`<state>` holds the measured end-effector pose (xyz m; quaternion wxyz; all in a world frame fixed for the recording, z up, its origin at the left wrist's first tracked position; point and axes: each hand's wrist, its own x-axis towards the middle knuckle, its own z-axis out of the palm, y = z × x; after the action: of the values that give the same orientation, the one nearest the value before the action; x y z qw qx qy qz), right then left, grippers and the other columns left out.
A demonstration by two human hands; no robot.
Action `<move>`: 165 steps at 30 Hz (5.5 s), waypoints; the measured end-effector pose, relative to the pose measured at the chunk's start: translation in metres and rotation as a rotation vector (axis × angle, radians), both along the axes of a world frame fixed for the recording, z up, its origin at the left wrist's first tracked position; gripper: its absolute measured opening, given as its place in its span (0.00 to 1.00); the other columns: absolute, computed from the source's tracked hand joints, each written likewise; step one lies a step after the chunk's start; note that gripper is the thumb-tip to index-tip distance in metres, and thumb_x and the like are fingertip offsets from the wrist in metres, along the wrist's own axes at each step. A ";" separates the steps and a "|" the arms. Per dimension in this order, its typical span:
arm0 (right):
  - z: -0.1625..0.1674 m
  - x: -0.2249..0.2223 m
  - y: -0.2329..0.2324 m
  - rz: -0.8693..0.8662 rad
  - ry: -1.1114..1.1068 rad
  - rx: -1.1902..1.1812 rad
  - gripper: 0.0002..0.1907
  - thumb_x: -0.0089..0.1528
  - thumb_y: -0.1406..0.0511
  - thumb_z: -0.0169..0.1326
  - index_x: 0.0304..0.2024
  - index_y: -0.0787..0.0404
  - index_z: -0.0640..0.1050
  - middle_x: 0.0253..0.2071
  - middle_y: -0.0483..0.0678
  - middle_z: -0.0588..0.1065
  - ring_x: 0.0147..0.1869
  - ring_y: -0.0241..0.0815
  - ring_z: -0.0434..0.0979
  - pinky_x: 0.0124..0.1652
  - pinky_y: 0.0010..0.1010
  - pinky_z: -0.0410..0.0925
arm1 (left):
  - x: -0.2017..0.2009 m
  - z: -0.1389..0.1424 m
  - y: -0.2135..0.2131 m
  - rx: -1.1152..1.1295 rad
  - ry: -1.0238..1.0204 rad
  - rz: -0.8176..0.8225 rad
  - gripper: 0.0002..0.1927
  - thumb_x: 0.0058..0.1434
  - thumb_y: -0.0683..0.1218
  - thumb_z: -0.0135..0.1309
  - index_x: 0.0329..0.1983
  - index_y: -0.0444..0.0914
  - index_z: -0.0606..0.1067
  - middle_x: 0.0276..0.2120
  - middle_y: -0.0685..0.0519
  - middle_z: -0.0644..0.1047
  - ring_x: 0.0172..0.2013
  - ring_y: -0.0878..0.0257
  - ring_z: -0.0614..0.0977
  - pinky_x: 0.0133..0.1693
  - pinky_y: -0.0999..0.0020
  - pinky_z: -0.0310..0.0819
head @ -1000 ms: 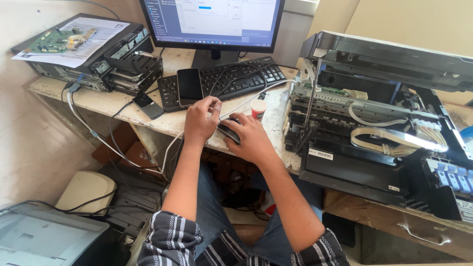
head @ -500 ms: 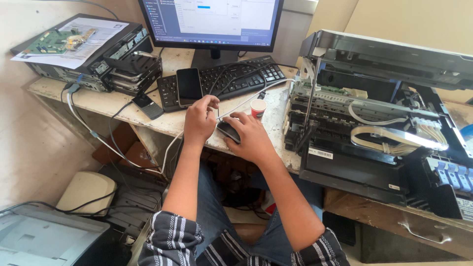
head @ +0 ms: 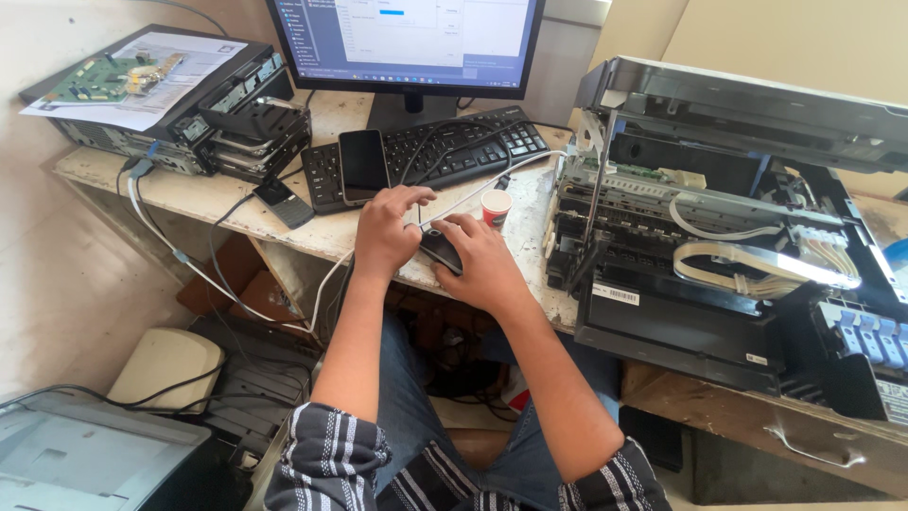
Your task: The person repairs an inkjet printer at a workbench, using a screwdriver to loosen and remove screws from the printer's internal components while holding the printer steady. They then operate the computer mouse and keyboard, appearing to check the printer's status on the monitor.
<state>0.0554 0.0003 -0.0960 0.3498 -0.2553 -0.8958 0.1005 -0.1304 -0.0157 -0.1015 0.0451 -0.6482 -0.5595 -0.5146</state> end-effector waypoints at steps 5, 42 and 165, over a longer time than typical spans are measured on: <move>0.000 0.000 0.000 0.001 -0.002 -0.007 0.32 0.52 0.62 0.64 0.60 0.57 0.74 0.59 0.52 0.72 0.61 0.56 0.72 0.59 0.47 0.64 | -0.001 0.002 0.000 -0.005 0.041 0.008 0.30 0.44 0.34 0.48 0.49 0.46 0.83 0.42 0.51 0.82 0.45 0.49 0.79 0.51 0.60 0.74; -0.012 -0.001 0.008 0.029 -0.029 0.070 0.23 0.54 0.63 0.63 0.53 0.55 0.79 0.60 0.51 0.73 0.59 0.57 0.73 0.58 0.47 0.65 | 0.006 -0.004 -0.001 0.104 0.187 0.032 0.14 0.69 0.48 0.52 0.55 0.39 0.76 0.47 0.51 0.80 0.51 0.51 0.76 0.53 0.55 0.67; -0.007 0.000 0.005 0.017 -0.050 0.057 0.27 0.54 0.62 0.63 0.57 0.55 0.77 0.61 0.51 0.72 0.61 0.57 0.72 0.58 0.49 0.64 | 0.001 -0.007 0.003 0.088 0.140 -0.007 0.21 0.74 0.58 0.45 0.42 0.38 0.80 0.42 0.51 0.81 0.47 0.50 0.77 0.52 0.55 0.69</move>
<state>0.0550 0.0049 -0.1033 0.3337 -0.2402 -0.9088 0.0716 -0.1295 -0.0131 -0.1083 0.1107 -0.6820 -0.5295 -0.4922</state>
